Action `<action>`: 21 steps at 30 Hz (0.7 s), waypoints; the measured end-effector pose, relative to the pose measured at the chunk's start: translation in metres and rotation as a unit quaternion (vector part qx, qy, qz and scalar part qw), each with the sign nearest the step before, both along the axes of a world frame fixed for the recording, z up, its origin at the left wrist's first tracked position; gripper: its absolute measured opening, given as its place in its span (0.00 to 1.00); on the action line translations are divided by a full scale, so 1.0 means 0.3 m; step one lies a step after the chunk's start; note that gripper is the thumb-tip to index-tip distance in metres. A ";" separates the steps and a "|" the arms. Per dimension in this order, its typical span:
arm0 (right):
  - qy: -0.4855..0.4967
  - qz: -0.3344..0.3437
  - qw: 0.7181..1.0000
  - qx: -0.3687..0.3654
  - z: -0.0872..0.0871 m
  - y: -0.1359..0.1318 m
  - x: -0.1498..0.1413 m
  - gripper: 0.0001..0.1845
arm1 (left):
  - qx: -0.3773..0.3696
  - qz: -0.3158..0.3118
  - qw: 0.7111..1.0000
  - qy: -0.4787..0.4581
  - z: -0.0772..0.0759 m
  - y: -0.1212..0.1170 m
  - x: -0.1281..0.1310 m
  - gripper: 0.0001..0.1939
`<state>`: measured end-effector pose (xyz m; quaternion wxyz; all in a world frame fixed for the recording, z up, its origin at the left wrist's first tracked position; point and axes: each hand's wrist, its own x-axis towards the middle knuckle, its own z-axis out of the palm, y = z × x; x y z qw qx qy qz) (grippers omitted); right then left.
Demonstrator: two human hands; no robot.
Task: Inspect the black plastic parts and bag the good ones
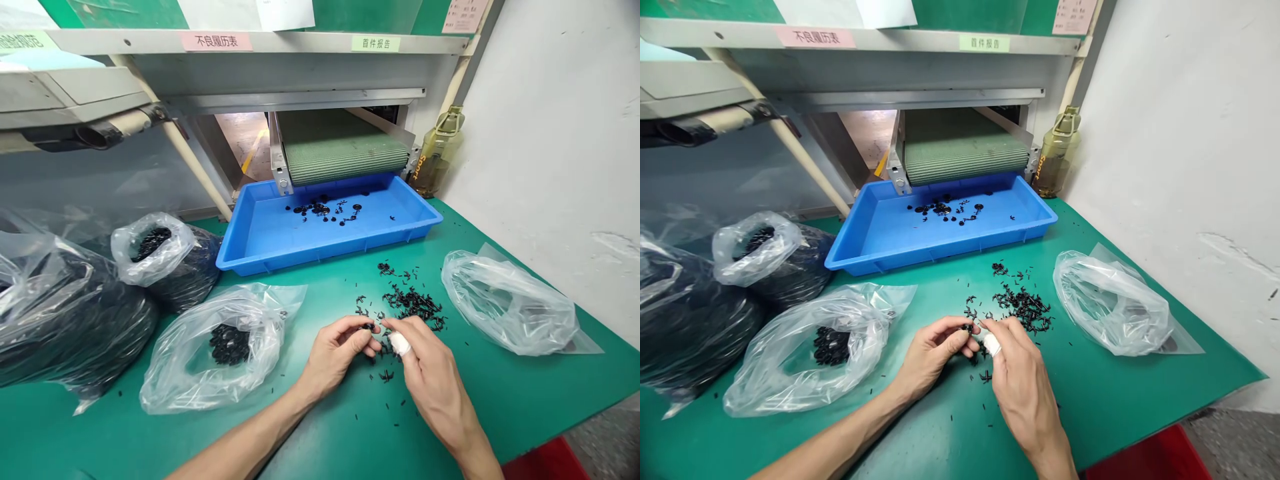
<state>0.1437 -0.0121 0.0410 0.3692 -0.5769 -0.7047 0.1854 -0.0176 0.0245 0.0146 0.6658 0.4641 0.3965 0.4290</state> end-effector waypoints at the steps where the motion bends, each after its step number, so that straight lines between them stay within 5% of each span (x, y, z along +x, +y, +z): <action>1: -0.042 -0.021 0.998 0.028 -0.010 -0.010 -0.001 0.22 | -0.004 0.002 1.000 -0.008 -0.003 0.002 0.000 0.16; 5: -0.120 -0.041 0.988 0.091 -0.043 -0.041 -0.022 0.21 | -0.004 0.011 1.000 -0.022 -0.007 0.005 0.000 0.18; 13: -0.114 -0.029 0.990 0.072 -0.047 -0.047 -0.052 0.20 | 0.001 0.007 0.998 -0.064 0.002 -0.001 0.006 0.16; 21: -0.144 -0.057 0.980 0.121 -0.040 -0.034 -0.083 0.16 | 0.027 0.003 1.000 -0.002 0.000 -0.014 0.004 0.17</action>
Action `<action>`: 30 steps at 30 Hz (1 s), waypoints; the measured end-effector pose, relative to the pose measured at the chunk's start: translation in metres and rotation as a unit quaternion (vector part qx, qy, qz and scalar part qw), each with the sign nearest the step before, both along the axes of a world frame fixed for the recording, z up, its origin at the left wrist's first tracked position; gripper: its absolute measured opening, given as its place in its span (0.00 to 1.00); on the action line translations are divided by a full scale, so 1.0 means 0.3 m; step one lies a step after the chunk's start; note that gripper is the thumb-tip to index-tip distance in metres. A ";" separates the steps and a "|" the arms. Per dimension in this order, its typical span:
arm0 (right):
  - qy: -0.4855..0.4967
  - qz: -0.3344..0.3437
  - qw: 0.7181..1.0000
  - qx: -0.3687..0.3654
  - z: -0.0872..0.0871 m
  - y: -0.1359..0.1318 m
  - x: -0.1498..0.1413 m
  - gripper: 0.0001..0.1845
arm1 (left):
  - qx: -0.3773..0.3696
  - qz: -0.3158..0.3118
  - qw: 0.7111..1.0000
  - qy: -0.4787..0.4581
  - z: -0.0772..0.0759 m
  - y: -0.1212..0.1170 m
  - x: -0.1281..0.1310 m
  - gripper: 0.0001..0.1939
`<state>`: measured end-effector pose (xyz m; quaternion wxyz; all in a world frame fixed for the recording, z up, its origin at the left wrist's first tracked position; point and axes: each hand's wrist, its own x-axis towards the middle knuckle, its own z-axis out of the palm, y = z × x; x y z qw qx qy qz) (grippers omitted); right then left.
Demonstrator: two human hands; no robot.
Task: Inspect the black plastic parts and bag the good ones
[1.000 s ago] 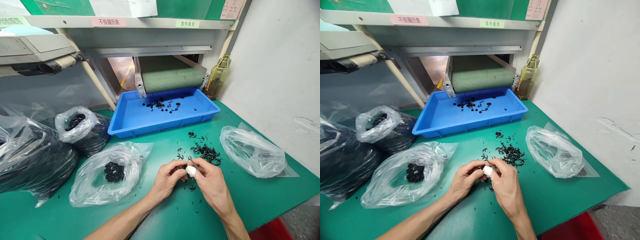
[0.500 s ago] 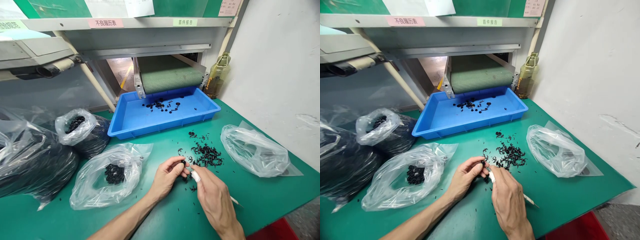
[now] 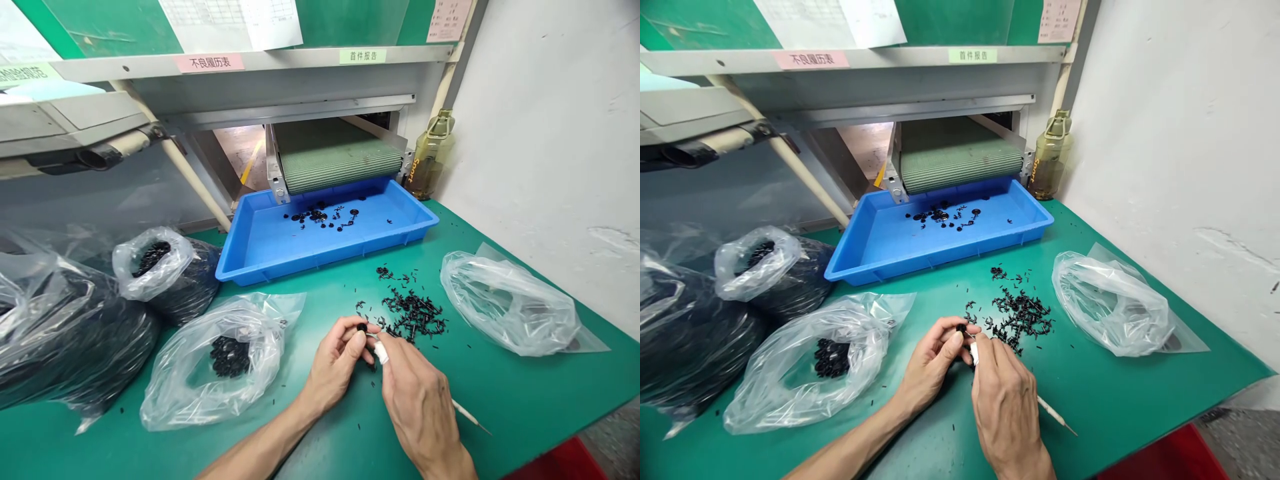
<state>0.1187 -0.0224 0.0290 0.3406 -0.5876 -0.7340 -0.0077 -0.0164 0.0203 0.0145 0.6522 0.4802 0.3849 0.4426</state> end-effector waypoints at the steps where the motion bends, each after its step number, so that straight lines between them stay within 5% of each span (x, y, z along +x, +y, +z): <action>1: -0.001 -0.003 1.000 0.003 -0.001 0.002 -0.005 0.16 | 0.002 0.000 1.000 0.008 -0.001 -0.002 -0.001 0.16; 18: -0.048 -0.064 0.996 0.043 -0.044 0.000 -0.071 0.15 | 0.008 0.012 0.999 0.038 -0.016 -0.005 -0.004 0.13; 22: 0.072 -0.010 0.991 -0.111 -0.019 0.016 -0.028 0.17 | 0.048 -0.001 0.995 0.086 -0.018 0.000 -0.014 0.13; 25: 0.162 0.029 0.949 -0.268 0.017 0.038 0.023 0.15 | 0.074 -0.024 0.989 0.126 -0.027 0.006 -0.015 0.14; 30: 0.250 0.072 0.905 -0.336 0.038 0.070 0.070 0.17 | 0.082 -0.045 0.985 0.142 -0.034 0.017 -0.009 0.13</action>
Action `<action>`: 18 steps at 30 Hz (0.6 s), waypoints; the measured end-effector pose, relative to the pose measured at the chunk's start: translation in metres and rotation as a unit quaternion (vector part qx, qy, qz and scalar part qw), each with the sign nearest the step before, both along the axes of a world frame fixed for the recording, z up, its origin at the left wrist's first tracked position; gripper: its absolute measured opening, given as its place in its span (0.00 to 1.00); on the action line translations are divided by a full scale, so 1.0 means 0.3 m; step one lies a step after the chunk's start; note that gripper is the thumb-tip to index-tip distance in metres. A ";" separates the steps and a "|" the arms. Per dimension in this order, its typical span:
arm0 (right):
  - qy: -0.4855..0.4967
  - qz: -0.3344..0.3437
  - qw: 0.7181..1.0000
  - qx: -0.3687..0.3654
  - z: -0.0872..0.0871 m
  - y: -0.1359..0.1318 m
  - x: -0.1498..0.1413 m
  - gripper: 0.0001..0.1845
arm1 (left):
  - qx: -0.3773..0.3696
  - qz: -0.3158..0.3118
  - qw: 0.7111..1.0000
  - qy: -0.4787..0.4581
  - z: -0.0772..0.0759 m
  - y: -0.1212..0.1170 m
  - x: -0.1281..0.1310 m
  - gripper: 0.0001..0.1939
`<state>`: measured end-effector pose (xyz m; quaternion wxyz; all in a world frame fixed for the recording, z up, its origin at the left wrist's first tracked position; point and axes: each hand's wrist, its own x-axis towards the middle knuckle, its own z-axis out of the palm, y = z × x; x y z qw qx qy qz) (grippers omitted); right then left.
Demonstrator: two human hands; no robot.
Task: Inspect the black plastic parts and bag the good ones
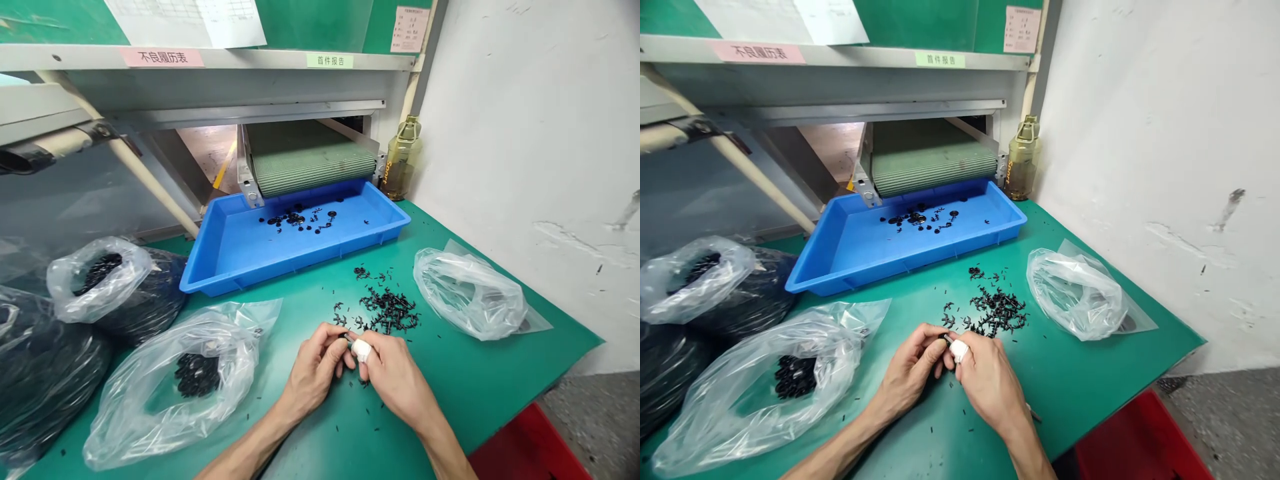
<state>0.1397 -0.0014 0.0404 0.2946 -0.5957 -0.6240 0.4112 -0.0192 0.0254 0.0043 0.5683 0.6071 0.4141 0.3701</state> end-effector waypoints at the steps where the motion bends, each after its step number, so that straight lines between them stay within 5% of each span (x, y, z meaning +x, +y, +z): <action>1: 0.013 0.005 1.000 -0.004 -0.003 0.006 0.006 0.17 | 0.000 0.000 1.000 0.001 0.001 0.001 0.000 0.13; 4: 0.051 0.014 0.998 -0.027 -0.017 0.025 0.027 0.17 | 0.009 -0.009 1.000 -0.005 0.005 -0.004 -0.005 0.13; 7: 0.001 -0.072 0.997 -0.021 -0.026 0.030 0.051 0.14 | 0.018 -0.043 0.999 -0.024 0.005 -0.014 -0.006 0.13; 18: -0.167 -0.151 0.959 0.170 -0.036 0.019 0.137 0.15 | -0.052 0.000 0.991 -0.119 0.023 -0.016 0.015 0.12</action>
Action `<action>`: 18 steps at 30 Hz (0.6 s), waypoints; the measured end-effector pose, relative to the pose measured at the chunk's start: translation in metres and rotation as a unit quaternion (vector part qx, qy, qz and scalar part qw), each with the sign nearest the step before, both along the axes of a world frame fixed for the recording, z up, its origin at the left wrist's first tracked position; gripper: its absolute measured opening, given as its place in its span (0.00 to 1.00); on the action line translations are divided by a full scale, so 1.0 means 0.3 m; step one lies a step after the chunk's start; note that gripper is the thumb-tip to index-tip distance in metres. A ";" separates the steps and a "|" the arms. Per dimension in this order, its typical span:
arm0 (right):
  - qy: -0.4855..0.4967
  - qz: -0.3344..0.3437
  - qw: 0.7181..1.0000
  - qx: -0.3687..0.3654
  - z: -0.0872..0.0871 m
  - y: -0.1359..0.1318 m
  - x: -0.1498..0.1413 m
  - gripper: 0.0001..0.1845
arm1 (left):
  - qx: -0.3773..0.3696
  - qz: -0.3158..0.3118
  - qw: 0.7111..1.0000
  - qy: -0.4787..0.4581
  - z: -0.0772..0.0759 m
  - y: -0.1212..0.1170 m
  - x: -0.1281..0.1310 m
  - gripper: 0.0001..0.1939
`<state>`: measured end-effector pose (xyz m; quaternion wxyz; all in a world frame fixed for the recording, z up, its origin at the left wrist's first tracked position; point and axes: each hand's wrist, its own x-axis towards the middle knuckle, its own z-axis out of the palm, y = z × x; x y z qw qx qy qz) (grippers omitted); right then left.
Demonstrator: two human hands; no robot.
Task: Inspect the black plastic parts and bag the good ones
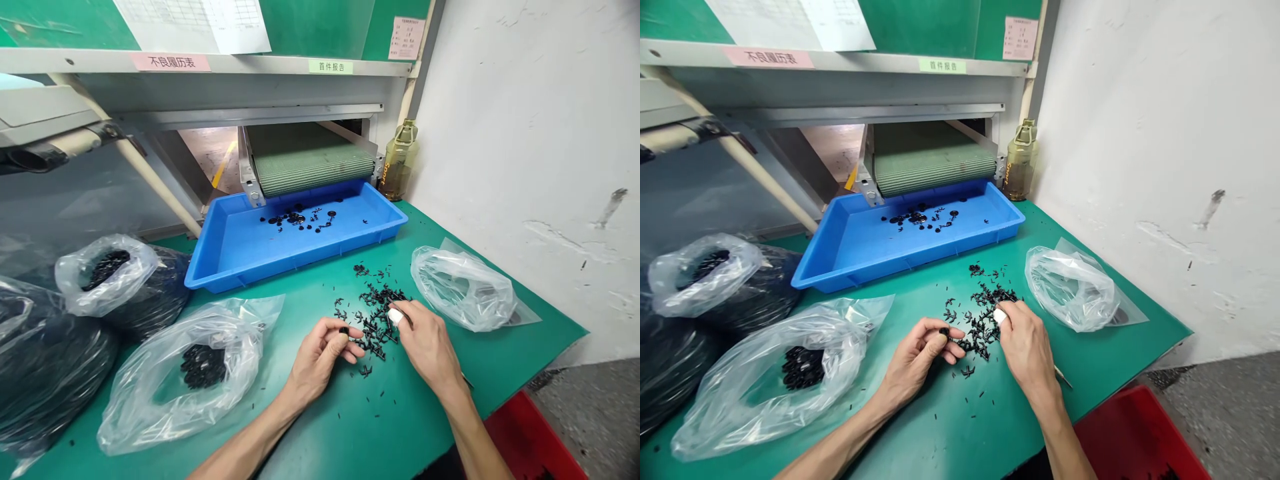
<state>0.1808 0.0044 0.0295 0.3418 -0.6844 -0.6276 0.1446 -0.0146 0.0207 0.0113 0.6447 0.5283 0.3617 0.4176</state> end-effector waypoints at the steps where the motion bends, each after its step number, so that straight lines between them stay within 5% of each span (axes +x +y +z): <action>1: 0.004 0.018 1.000 0.001 0.009 -0.003 -0.003 0.16 | -0.004 0.001 1.000 -0.007 0.000 -0.001 0.000 0.13; 6: -0.019 0.134 0.990 -0.034 0.039 -0.063 -0.081 0.22 | -0.010 0.012 1.000 -0.017 -0.011 -0.004 0.001 0.13; 13: 0.044 0.053 0.998 -0.004 0.010 -0.068 -0.078 0.18 | 0.005 0.008 0.999 0.036 -0.009 -0.001 0.000 0.13; 18: 0.172 0.122 0.975 -0.072 0.069 -0.039 -0.108 0.10 | -0.016 -0.007 0.999 0.030 -0.014 0.003 -0.007 0.15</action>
